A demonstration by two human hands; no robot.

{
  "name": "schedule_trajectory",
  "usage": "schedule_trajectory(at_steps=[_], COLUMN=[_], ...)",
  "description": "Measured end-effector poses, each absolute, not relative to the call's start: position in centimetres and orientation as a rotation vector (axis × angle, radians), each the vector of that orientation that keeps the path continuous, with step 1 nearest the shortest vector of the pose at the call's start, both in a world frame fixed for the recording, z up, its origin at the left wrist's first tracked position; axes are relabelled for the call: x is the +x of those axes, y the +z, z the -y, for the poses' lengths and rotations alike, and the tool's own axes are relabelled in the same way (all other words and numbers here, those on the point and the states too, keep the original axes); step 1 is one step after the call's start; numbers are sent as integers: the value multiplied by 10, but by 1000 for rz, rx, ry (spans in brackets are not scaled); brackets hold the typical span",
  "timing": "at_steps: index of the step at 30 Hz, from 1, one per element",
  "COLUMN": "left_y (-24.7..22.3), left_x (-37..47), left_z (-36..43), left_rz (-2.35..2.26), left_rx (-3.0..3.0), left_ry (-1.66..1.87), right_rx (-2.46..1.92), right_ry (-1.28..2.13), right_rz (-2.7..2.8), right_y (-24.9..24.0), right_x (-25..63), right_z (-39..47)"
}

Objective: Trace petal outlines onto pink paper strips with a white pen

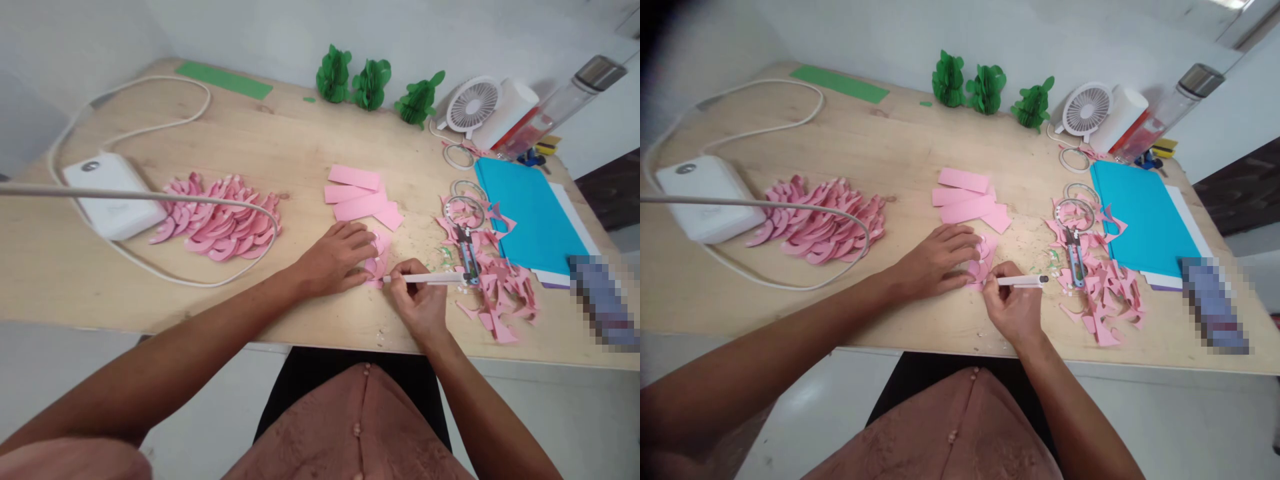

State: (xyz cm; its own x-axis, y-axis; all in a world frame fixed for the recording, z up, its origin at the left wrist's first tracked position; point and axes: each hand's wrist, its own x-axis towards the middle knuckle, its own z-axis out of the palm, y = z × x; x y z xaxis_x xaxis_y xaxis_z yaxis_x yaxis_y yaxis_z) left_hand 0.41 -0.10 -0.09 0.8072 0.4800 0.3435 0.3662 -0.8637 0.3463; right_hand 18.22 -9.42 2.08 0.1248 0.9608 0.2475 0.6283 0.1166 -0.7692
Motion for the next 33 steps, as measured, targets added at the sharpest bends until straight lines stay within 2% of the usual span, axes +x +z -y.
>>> schedule_trajectory(at_steps=[33], left_y=[-1], left_x=[4], left_z=[1], left_rz=[-647], left_rx=[2728], left_ry=[628], right_rx=[-1649], right_ry=[427], right_rz=[1532], right_y=[17], right_x=[184], right_z=[93])
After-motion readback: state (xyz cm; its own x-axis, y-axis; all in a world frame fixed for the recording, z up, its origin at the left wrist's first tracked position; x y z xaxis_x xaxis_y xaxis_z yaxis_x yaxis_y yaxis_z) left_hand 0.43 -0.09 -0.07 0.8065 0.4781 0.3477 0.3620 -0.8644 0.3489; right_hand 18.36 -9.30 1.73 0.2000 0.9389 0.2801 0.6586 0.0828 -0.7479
